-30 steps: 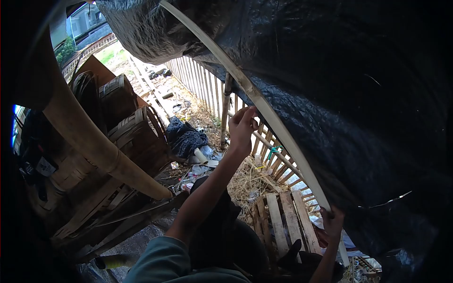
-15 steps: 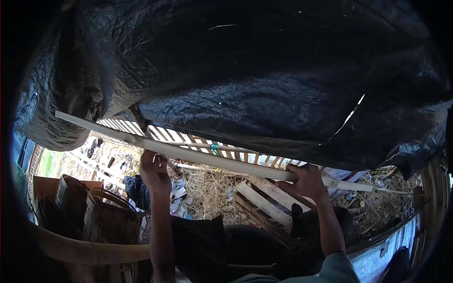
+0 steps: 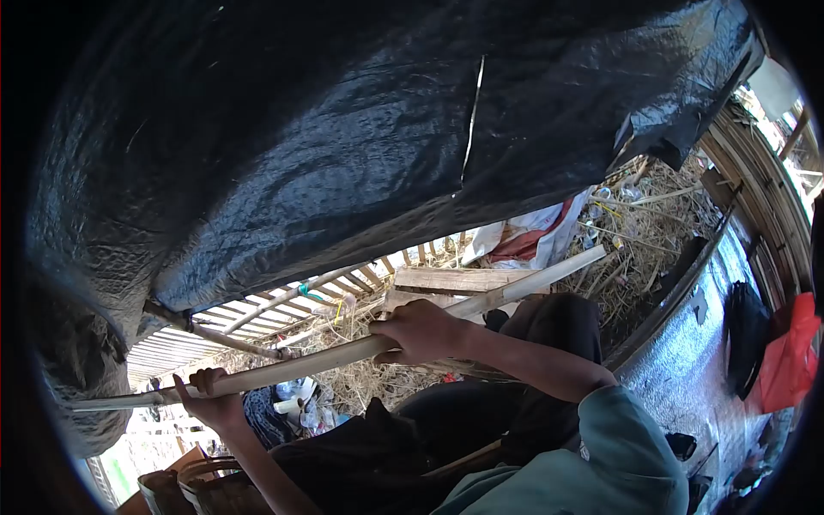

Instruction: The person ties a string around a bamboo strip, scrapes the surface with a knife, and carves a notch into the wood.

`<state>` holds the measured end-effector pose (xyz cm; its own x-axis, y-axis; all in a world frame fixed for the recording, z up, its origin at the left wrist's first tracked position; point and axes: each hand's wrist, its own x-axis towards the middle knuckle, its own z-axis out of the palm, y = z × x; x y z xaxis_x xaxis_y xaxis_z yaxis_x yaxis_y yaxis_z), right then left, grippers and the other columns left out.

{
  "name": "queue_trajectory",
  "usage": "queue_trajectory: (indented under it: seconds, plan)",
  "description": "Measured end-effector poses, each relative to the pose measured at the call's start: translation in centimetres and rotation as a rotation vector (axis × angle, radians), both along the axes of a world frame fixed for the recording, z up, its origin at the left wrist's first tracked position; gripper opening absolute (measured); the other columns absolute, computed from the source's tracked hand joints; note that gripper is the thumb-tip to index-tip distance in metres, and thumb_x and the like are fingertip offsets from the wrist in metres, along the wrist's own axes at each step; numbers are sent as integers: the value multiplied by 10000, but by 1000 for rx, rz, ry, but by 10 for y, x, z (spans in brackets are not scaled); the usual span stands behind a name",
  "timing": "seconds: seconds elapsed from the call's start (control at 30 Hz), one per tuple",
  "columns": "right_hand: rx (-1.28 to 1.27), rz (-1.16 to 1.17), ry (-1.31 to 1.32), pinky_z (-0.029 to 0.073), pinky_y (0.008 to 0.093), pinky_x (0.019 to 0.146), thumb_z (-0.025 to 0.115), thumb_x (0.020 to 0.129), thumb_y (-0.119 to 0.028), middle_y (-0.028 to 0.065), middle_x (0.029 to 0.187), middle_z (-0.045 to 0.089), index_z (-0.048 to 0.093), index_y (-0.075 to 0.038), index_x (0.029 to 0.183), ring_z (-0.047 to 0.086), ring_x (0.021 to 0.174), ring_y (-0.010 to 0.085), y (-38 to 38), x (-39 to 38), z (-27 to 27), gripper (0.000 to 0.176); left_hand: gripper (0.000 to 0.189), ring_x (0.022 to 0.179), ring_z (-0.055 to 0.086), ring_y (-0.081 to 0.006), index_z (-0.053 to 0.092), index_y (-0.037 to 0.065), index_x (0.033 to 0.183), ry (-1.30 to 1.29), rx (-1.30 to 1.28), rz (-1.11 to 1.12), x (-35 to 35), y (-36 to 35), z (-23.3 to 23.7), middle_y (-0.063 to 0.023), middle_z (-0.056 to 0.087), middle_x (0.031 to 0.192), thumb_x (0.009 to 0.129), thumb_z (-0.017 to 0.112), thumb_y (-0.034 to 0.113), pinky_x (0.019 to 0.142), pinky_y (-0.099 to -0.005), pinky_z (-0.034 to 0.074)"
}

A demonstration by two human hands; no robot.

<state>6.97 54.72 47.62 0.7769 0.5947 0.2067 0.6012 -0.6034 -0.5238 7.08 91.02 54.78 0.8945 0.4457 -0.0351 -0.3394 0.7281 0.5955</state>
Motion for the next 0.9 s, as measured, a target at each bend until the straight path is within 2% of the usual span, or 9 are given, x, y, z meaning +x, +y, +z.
queue_trajectory:
  seconds: [0.03,0.07,0.1,0.2,0.3,0.37,0.57,0.7,0.9]
  plan:
    - [-35,49,107,511,412,711,685,789,-418,118,839,638,550,-58,1120,645,804,288,3,-2,-6,507,414,476,314,-85,358,131,599,46,-39,17,4,-1,0,39,301,513,925,553,296,514,-229,318]
    - [-20,41,-17,508,431,721,692,779,-405,129,839,642,516,-47,1175,648,801,304,7,-8,-19,562,442,469,220,-85,288,159,593,75,-55,97,8,-2,-2,37,220,516,928,545,285,494,-232,246]
    - [-10,37,-150,504,451,731,699,770,-392,140,839,646,482,-36,1231,650,798,320,9,-11,-20,622,440,464,211,-88,289,159,592,77,-59,61,7,-6,3,37,220,513,934,531,293,491,-234,245]
    - [-161,148,133,498,463,748,682,779,-306,148,863,642,435,-9,1280,642,851,326,15,-11,-18,633,447,458,209,-85,286,159,585,-8,-3,23,7,-13,9,36,219,508,961,482,301,489,-228,244]
    - [-202,159,112,497,465,753,622,800,-192,151,882,644,425,-6,1288,639,871,325,29,-12,-48,558,461,452,202,-86,278,157,573,-119,89,-58,7,1,-1,35,219,505,987,432,291,484,-222,241]
    - [-153,143,11,505,460,708,553,807,-81,136,855,636,485,-21,1180,651,799,314,32,-14,-44,384,439,466,207,-83,296,154,593,-172,105,-100,9,1,-1,39,226,515,986,432,297,498,-225,245]
    - [-192,58,-130,514,428,701,597,807,-146,104,853,622,534,-76,1037,654,790,284,30,-1,-51,248,457,496,268,-108,407,104,709,-154,-34,19,1,-54,36,20,299,577,916,497,501,561,-262,283]
    - [-201,31,101,530,428,690,552,802,-109,155,787,652,611,-35,954,664,768,301,22,12,-33,179,550,442,228,-97,358,142,644,-201,48,-85,4,-38,21,41,261,523,925,380,614,483,-251,253]
    - [-73,-24,127,525,426,708,538,830,-113,152,765,668,681,-52,874,665,728,310,22,23,-38,161,584,381,195,-77,349,154,590,-210,50,-74,-1,-41,30,50,252,465,923,353,635,400,-238,192]
